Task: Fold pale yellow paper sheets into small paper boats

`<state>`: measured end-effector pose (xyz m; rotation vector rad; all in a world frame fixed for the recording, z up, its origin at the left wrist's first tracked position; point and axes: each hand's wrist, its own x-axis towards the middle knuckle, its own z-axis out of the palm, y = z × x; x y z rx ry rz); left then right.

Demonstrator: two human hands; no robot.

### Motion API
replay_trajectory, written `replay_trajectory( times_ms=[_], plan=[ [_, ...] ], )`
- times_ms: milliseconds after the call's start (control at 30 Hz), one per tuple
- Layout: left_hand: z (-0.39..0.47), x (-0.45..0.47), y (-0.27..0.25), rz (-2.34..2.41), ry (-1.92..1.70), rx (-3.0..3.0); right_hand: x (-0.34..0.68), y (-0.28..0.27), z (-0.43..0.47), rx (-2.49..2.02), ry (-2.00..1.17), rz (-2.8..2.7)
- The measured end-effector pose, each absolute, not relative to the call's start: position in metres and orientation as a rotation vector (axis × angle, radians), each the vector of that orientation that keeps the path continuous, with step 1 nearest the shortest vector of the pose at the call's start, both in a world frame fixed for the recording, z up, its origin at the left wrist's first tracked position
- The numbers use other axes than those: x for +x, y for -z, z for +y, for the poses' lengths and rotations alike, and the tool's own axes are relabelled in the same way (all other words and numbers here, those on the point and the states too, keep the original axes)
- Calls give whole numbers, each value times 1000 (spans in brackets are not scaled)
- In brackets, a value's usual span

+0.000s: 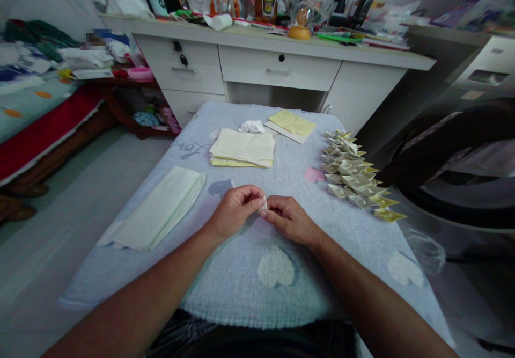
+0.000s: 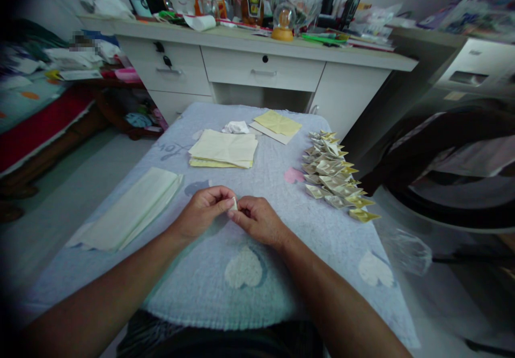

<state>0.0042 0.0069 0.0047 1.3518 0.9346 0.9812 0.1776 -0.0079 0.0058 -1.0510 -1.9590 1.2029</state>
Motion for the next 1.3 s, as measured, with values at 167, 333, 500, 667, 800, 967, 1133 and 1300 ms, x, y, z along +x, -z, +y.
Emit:
replay_trajectory(
  times_ms=[167,333,500,667,800,967,1133,1300],
  plan=[
    [7,5,-3,948,-973,1361,177,-6,-6,-1043,-1143,-2021],
    [7,4,-4,921,-945,1402,178,-3,-5,-1041,-1092,-2057],
    [7,3,-3,952,-952,1434,178,-4,-6,-1052,-997,-2126],
    [9,3,-1,947,-981,1368,177,-6,-6,-1032,-981,-2115],
    [9,3,0,931,-982,1322,177,-6,-7,-1009,-1018,-2095],
    [8,3,-4,919,-980,1286,177,-7,-8,-1029,-1032,-2057],
    [6,4,-7,837,-950,1237,178,-5,-7,-1070,-1016,-2047],
    [7,3,-4,920,-970,1304,178,-5,-6,-1075,-950,-2079]
  ],
)
